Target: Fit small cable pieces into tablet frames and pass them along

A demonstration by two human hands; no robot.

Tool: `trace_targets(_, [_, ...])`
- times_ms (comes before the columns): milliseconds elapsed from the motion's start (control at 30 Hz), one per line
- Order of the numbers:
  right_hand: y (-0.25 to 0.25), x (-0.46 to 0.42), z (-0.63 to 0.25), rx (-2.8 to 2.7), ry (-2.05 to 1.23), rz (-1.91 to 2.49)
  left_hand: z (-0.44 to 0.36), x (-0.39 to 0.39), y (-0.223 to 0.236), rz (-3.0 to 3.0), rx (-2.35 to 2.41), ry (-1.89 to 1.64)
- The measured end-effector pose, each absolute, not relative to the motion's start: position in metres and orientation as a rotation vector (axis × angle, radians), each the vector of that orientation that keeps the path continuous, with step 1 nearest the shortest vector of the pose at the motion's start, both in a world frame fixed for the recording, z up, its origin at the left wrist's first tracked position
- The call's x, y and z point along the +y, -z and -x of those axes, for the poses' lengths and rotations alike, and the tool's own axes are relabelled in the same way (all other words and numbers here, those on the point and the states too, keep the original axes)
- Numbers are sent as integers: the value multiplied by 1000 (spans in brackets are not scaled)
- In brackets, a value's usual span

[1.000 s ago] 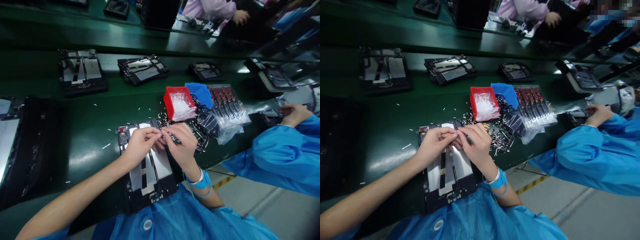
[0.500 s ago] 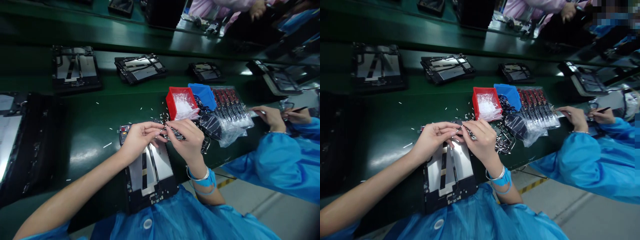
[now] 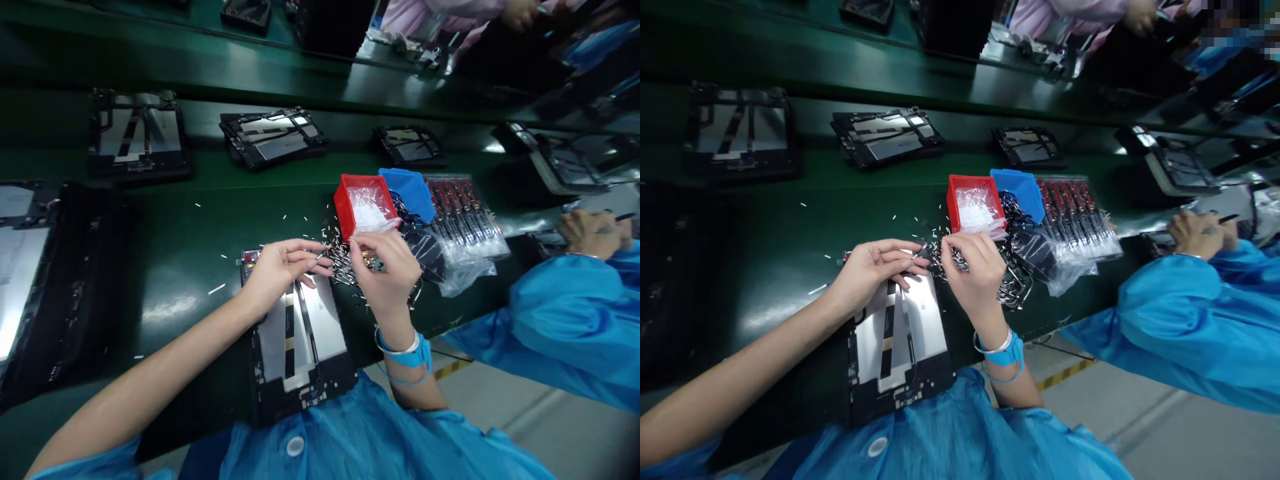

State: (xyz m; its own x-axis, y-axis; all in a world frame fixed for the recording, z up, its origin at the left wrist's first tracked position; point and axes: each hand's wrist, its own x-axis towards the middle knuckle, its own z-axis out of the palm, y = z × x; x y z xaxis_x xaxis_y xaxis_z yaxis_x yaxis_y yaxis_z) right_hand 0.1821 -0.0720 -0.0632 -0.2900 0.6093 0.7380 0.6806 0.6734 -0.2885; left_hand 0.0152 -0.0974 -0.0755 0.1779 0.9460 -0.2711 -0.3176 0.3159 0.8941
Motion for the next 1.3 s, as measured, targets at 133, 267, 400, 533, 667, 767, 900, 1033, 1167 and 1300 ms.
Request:
trace_targets(133, [70,-73,-174,-2100,143,821,-16,-98,75,-781,1012,-1094])
trace_targets(267, [75,-74,-170,-2192,58,801,-19,-101,72,-834,1059,-1118])
trace_targets(400, [75,-78,-168,-2217,41,826,-20,-103,73,-923,1120,-1111])
trace_targets(533, [75,-75,-170,-2229,62,831,-19,-100,76,-928,1129,-1084])
trace_targets(667, [74,-43,-194,-2077,195,1000,-14,-96,76,-833,1068,-1075])
trace_targets(767, [71,-22,-210,-1954,351,1241,-11,-93,75,-814,1029,-1099])
trace_targets(900, [70,-32,-199,-2188,231,1077,-12,-94,75,-789,982,-1087])
trace_targets(1033, [75,-54,-179,-2285,7,835,-13,-97,71,-839,987,-1040])
trace_targets(1167, [81,-53,-180,-2071,-93,894,16,-71,74,-1101,1316,-1080])
trace_targets(1300, [81,-49,-191,-1935,-119,965,79,-4,89,-1326,1956,-1302])
